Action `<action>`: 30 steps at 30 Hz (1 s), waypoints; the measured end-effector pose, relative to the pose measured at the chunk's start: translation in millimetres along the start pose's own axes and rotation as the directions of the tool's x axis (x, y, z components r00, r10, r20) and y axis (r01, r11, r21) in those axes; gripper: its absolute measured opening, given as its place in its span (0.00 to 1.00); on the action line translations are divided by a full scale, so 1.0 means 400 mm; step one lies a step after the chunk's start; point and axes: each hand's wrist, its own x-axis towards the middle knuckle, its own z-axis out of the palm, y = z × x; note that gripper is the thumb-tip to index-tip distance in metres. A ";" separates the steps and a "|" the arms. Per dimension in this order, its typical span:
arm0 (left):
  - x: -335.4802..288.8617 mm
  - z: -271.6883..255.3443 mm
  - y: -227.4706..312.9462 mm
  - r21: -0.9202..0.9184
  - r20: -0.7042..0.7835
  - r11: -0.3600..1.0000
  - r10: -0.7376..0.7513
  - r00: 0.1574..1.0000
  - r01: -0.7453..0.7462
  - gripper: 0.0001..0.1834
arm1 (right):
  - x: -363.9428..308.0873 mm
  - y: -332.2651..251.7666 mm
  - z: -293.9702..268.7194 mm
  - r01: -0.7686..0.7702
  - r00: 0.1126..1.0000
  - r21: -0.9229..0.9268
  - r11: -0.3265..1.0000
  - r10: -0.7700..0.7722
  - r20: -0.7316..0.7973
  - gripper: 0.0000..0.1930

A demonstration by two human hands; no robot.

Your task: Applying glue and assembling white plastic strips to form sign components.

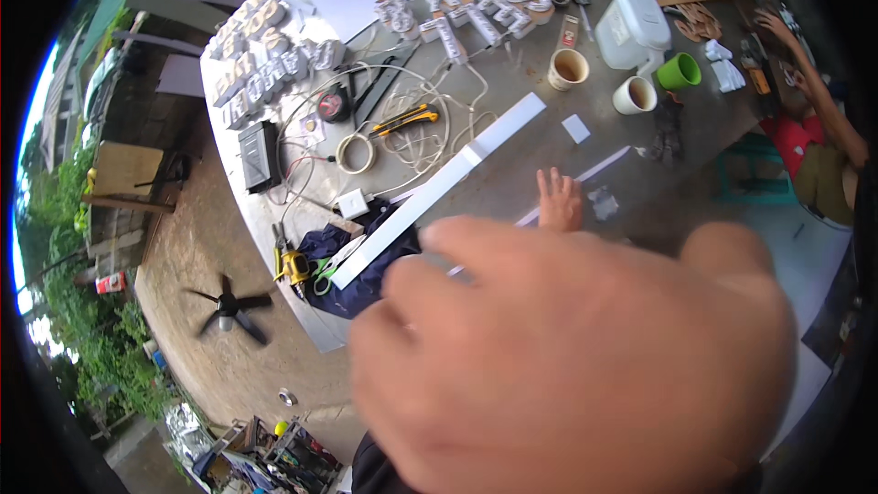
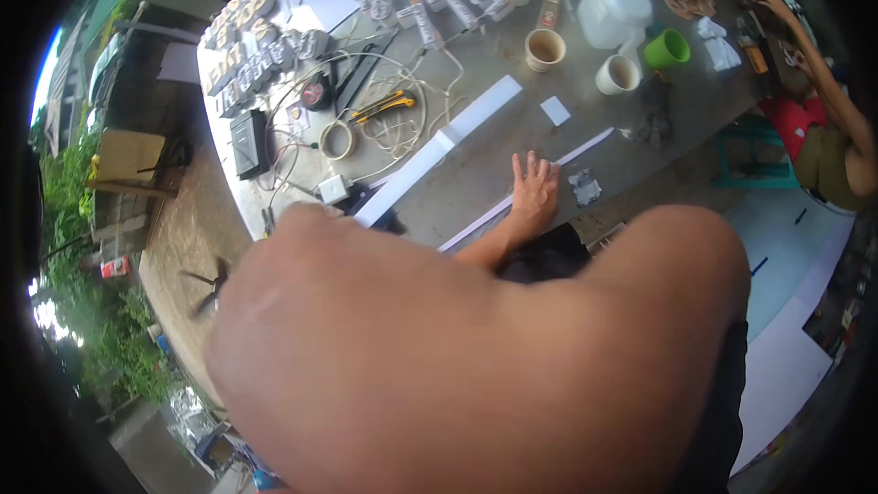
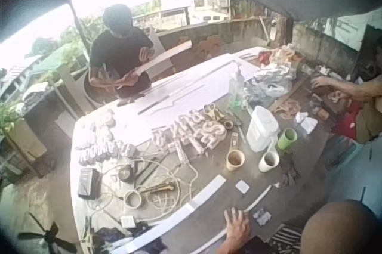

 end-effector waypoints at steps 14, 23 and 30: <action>0.019 0.013 0.005 0.064 -0.092 0.994 0.094 0.991 -0.089 0.24 | -0.011 0.052 0.171 -0.052 0.990 -0.066 0.996 0.043 -0.137 0.10; 0.028 0.048 -0.050 0.047 -0.124 0.979 0.202 0.971 -0.197 0.23 | -0.375 0.415 0.634 -0.850 0.427 0.146 0.506 0.824 -0.373 0.21; 0.036 0.008 -0.054 -0.039 -0.178 0.976 0.206 0.962 -0.216 0.19 | -0.469 0.489 0.889 -0.931 0.252 0.072 0.358 0.771 -0.585 0.25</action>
